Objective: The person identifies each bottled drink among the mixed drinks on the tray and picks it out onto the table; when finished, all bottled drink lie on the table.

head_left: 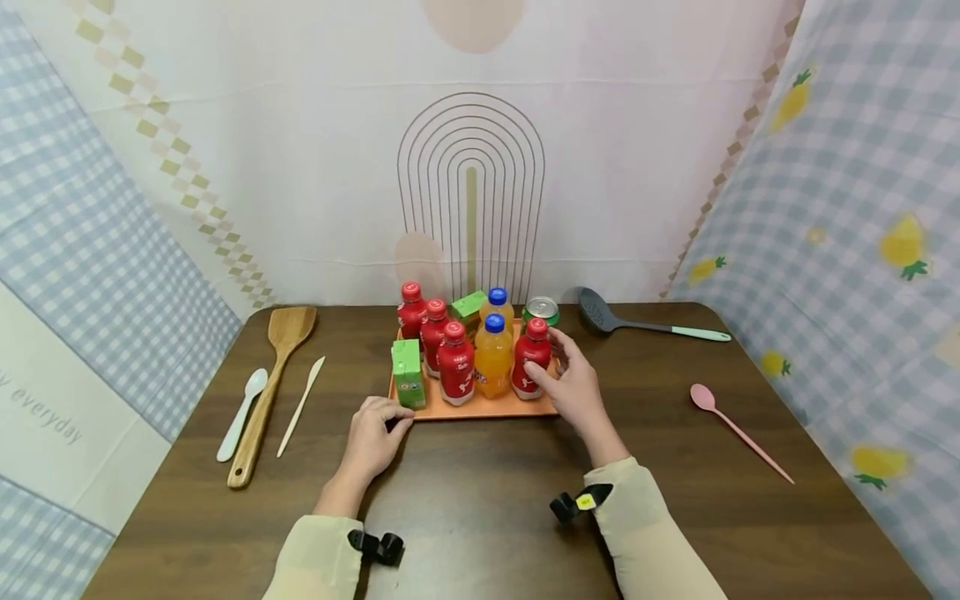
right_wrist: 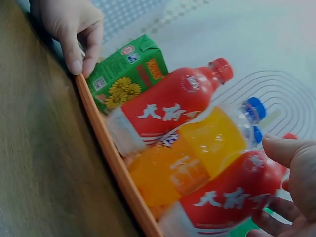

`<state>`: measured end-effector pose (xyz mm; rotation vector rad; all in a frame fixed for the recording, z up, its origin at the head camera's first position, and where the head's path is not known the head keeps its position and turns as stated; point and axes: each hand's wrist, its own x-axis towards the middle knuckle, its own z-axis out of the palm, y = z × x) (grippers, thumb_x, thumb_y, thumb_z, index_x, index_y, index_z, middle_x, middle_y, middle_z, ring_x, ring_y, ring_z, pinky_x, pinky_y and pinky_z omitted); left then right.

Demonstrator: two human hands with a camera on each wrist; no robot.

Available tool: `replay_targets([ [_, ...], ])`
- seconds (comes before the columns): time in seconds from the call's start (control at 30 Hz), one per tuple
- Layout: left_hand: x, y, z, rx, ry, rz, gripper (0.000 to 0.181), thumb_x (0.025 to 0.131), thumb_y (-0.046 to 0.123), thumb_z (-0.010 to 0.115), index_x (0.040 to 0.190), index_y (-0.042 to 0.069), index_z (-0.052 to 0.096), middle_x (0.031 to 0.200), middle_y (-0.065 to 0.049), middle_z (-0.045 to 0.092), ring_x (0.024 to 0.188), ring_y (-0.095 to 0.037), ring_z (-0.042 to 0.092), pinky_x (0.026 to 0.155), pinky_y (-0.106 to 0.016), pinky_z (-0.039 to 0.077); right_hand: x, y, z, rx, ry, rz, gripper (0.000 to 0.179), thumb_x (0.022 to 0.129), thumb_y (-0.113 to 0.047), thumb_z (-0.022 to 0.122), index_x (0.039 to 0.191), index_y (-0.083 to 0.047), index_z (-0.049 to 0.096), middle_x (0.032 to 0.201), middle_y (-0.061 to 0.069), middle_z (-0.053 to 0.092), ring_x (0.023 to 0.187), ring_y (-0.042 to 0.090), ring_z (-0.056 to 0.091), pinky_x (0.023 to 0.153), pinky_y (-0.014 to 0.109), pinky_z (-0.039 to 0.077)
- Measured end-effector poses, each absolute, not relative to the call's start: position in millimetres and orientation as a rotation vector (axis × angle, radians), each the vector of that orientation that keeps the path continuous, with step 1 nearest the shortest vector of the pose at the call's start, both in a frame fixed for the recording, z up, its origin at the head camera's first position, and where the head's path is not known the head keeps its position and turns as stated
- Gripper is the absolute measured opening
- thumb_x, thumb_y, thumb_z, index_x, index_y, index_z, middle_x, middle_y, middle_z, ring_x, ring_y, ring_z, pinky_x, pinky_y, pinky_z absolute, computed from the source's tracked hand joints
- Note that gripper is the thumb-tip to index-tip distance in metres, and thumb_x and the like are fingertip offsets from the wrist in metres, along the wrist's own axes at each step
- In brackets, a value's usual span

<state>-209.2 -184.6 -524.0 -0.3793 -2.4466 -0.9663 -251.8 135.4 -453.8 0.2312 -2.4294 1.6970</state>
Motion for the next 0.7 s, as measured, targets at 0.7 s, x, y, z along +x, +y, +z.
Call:
replay_targets([
  [0.7, -210, -185, -525, -0.364, -2.459, -0.966, 0.010, 0.077, 0.003, 0.079, 0.079, 0.012, 0.076, 0.083, 0.001, 0.071, 0.089, -0.021, 0.059, 0.081, -0.041, 0.046, -268, 132, -475, 0.267, -2.473, 1.615, 0.073, 0.085, -0.029, 0.073, 0.146, -0.017, 0.036, 0.139, 0.011, 0.050, 0.123, 0.030, 0.050, 0.099, 0.050, 0.043],
])
